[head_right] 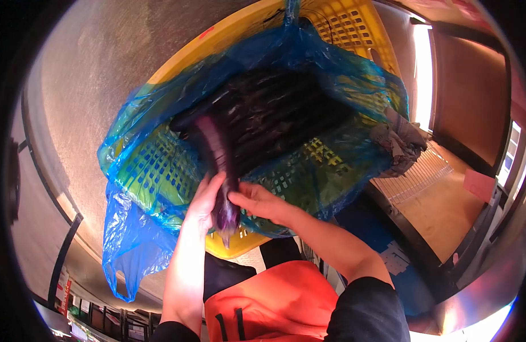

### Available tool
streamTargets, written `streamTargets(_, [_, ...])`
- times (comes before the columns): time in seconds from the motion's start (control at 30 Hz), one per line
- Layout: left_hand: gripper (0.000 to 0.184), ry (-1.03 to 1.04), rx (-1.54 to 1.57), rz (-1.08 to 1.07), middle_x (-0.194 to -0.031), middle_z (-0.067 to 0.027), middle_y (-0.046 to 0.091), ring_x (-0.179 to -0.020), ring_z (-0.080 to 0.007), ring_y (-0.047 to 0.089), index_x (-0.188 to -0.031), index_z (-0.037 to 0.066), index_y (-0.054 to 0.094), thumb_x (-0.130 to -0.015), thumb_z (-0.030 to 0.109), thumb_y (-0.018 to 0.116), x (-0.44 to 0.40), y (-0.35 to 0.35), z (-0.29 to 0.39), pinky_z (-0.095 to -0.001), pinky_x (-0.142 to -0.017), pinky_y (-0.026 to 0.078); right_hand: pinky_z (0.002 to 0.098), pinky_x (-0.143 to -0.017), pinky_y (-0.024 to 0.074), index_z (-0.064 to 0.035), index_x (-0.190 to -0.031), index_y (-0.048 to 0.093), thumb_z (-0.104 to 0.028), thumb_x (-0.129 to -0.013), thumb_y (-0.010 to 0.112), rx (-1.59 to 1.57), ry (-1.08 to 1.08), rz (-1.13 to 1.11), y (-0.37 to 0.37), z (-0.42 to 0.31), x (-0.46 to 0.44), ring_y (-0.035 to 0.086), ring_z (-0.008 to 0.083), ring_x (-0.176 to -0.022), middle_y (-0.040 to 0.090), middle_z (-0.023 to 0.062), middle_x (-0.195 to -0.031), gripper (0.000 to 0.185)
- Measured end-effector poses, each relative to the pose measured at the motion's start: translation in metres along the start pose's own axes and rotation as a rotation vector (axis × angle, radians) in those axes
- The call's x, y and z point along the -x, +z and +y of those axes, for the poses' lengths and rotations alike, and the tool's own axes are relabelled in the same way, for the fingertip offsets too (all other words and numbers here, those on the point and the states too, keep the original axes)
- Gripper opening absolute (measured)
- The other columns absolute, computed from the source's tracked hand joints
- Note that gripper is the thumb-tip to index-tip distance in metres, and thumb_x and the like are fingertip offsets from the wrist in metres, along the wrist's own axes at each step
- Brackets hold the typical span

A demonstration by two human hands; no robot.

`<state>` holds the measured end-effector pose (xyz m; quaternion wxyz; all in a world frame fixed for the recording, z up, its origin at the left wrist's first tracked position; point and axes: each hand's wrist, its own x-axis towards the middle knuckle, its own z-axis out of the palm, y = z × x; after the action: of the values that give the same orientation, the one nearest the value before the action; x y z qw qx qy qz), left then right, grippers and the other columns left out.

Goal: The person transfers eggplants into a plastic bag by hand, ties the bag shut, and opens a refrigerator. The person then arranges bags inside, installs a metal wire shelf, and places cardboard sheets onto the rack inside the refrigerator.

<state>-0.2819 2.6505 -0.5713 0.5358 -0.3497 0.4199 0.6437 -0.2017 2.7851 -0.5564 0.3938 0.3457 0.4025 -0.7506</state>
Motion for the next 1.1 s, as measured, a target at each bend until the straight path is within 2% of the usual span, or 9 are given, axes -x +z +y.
streamTargets(0.1, [0.036,0.157,0.022,0.059,-0.101,-0.0108,0.059,-0.086,-0.0196,0.059,-0.113,0.002,0.048,-0.083,0.021,0.057,0.013,-0.014,-0.003,-0.031,-0.074,0.049,0.0261,-0.063,0.0431,-0.0031,-0.11,0.049,-0.046,-0.079,0.056,0.143,0.023,0.471,-0.064,0.007,-0.028,0.053,0.0147,-0.082,0.057,0.0054,-0.094,0.053])
streamTargets(0.27, [0.051,-0.132,0.261,-0.081,-0.096,-0.0119,0.06,-0.081,-0.018,0.06,-0.108,0.0,0.051,-0.073,0.036,0.063,0.045,-0.005,0.004,-0.0309,-0.069,0.052,0.0381,-0.079,0.0427,0.0016,-0.106,0.056,-0.05,-0.08,0.052,-0.014,0.303,1.218,-0.198,0.048,-0.114,0.054,0.0246,-0.09,0.057,0.0137,-0.103,0.058])
streamTargets(0.43, [0.058,-0.091,0.176,-0.205,-0.104,-0.0143,0.056,-0.087,-0.0222,0.06,-0.113,-0.001,0.047,-0.07,0.034,0.066,0.062,-0.007,-0.022,-0.0331,-0.071,0.053,0.0362,-0.086,0.0429,0.0063,-0.109,0.053,-0.042,-0.072,0.064,0.45,0.666,1.269,-0.201,0.029,-0.135,0.052,0.0287,-0.106,0.051,0.021,-0.117,0.062])
streamTargets(0.53, [0.061,-0.129,0.188,-0.213,-0.104,-0.0138,0.056,-0.09,-0.0213,0.058,-0.114,0.0,0.046,-0.067,0.033,0.067,0.081,-0.008,-0.02,-0.0322,-0.072,0.052,0.0359,-0.085,0.0436,0.0027,-0.107,0.056,-0.039,-0.071,0.066,0.68,0.669,1.359,-0.201,0.045,-0.139,0.054,0.0285,-0.102,0.054,0.0199,-0.114,0.056])
streamTargets(0.63, [0.063,-0.057,0.147,-0.241,-0.106,-0.0125,0.055,-0.091,-0.021,0.057,-0.116,0.002,0.044,-0.067,0.033,0.067,0.102,-0.012,-0.012,-0.0326,-0.076,0.05,0.0386,-0.087,0.0423,0.0062,-0.108,0.053,-0.036,-0.069,0.068,0.156,0.35,1.361,-0.173,0.028,-0.108,0.049,0.0288,-0.109,0.05,0.0194,-0.118,0.059])
streamTargets(0.73, [0.063,-0.042,0.118,-0.234,-0.106,-0.0119,0.055,-0.09,-0.0201,0.058,-0.117,0.003,0.043,-0.067,0.033,0.067,0.114,-0.021,-0.011,-0.0321,-0.076,0.05,0.0373,-0.084,0.0444,0.0023,-0.115,0.049,-0.035,-0.068,0.07,-0.011,0.197,1.249,-0.188,0.038,-0.101,0.055,0.0296,-0.097,0.053,0.0162,-0.115,0.064])
streamTargets(0.83, [0.061,-0.05,0.092,-0.218,-0.106,-0.0122,0.055,-0.089,-0.0202,0.058,-0.117,0.002,0.044,-0.068,0.032,0.067,0.13,-0.028,-0.003,-0.0319,-0.074,0.051,0.0417,-0.082,0.045,-0.0009,-0.125,0.037,-0.035,-0.069,0.069,-0.138,0.369,1.301,-0.215,0.054,-0.127,0.055,0.0293,-0.098,0.048,0.0148,-0.122,0.073])
streamTargets(1.0, [0.062,0.013,0.122,-0.2,-0.105,-0.0136,0.056,-0.087,-0.0213,0.059,-0.116,0.0,0.044,-0.067,0.028,0.068,0.145,-0.048,-0.014,-0.0337,-0.072,0.052,0.0335,-0.083,0.0444,0.0064,-0.107,0.053,-0.037,-0.074,0.065,0.086,0.428,1.384,-0.194,0.04,-0.131,0.057,0.0275,-0.095,0.057,0.0157,-0.109,0.056])
streamTargets(1.1, [0.068,-0.074,0.196,-0.241,-0.108,-0.008,0.051,-0.097,-0.0182,0.052,-0.124,0.006,0.035,-0.068,0.023,0.069,0.151,-0.046,-0.01,-0.0321,-0.083,0.045,0.035,-0.084,0.0441,0.0074,-0.105,0.054,-0.038,-0.072,0.066,0.306,0.481,1.356,-0.221,0.051,-0.14,0.057,0.0283,-0.096,0.056,0.0166,-0.11,0.058])
